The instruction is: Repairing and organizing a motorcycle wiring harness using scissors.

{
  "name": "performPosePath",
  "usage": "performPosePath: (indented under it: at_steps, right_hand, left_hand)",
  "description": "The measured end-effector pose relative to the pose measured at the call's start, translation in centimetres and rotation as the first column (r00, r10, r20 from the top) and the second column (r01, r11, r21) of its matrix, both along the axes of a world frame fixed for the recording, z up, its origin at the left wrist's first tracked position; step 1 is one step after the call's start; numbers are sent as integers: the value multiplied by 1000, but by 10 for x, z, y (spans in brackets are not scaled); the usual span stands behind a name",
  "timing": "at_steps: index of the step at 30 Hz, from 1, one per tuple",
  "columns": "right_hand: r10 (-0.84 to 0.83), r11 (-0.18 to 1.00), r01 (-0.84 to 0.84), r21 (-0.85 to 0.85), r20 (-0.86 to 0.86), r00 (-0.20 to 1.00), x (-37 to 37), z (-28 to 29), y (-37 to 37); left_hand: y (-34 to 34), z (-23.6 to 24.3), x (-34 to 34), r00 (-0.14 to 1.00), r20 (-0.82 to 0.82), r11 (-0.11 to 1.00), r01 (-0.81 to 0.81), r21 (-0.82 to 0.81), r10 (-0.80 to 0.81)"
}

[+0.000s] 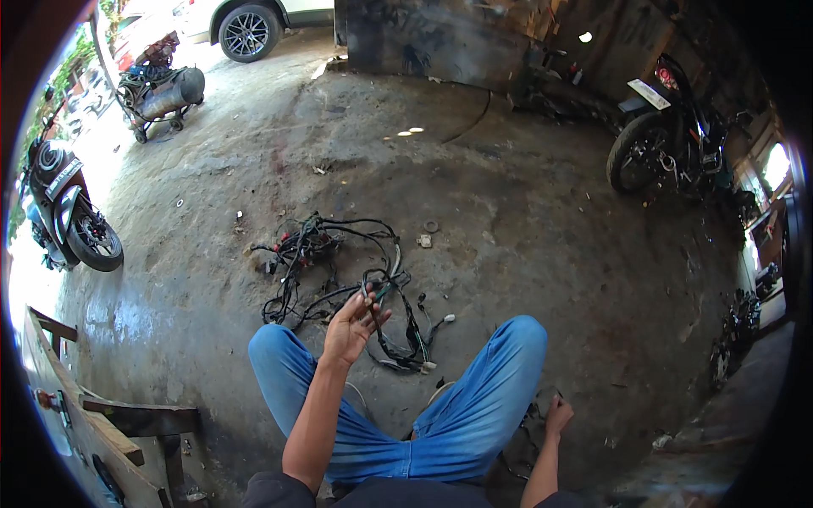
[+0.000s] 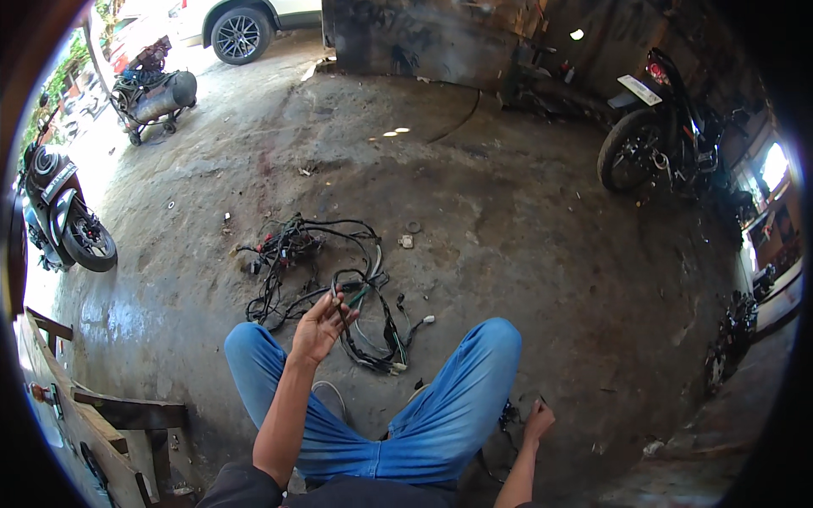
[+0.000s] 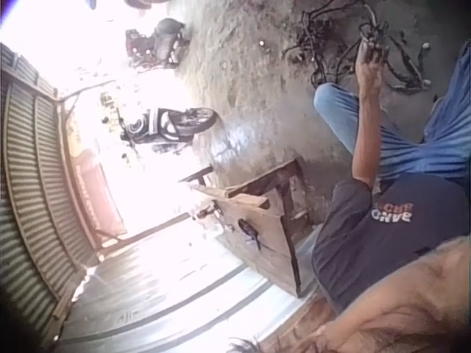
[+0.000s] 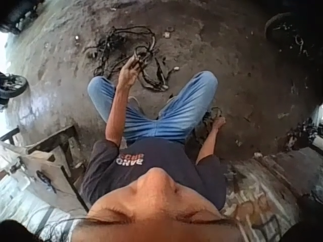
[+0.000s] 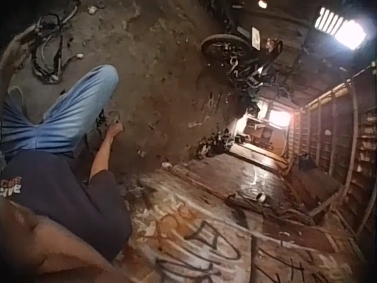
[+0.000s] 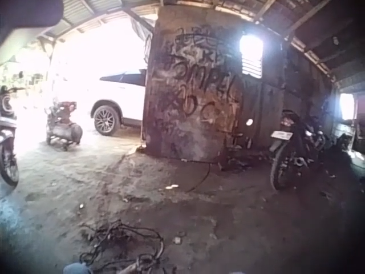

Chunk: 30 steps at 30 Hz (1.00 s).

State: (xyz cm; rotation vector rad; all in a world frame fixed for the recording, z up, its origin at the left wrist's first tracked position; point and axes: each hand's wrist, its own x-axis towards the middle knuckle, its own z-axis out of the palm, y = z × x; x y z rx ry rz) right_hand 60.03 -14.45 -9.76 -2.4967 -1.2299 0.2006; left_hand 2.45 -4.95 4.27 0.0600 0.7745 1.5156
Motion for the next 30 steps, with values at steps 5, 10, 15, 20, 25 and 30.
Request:
performPosePath:
  at_steps: [5,10,15,20,25,30]
  right_hand:
    - [-102,986,100,135,8,995,-36,46,28]
    - [114,981,-95,-172,103,988,-5,-25,-23]
    - [334,777,-378,-504,-178,925,-9,-127,-153]
    - [109,929,-132,-347,-84,990,-94,-100,-186]
    - [119,948,-119,-296,-20,993,-116,-45,-184]
    - [172,892,-250,-377,-228,958,-97,-47,-189]
  left_hand:
    - [-5,33,12,990,73,977,101,187,-117]
    - [-5,25,16,972,52,947,211,242,-230]
    - [10,22,21,953,122,924,229,306,-277]
    - [9,56,18,976,93,957,170,235,-196]
    - [18,66,24,975,110,951,160,264,-195]
    - [22,66,31,959,135,927,197,319,-251]
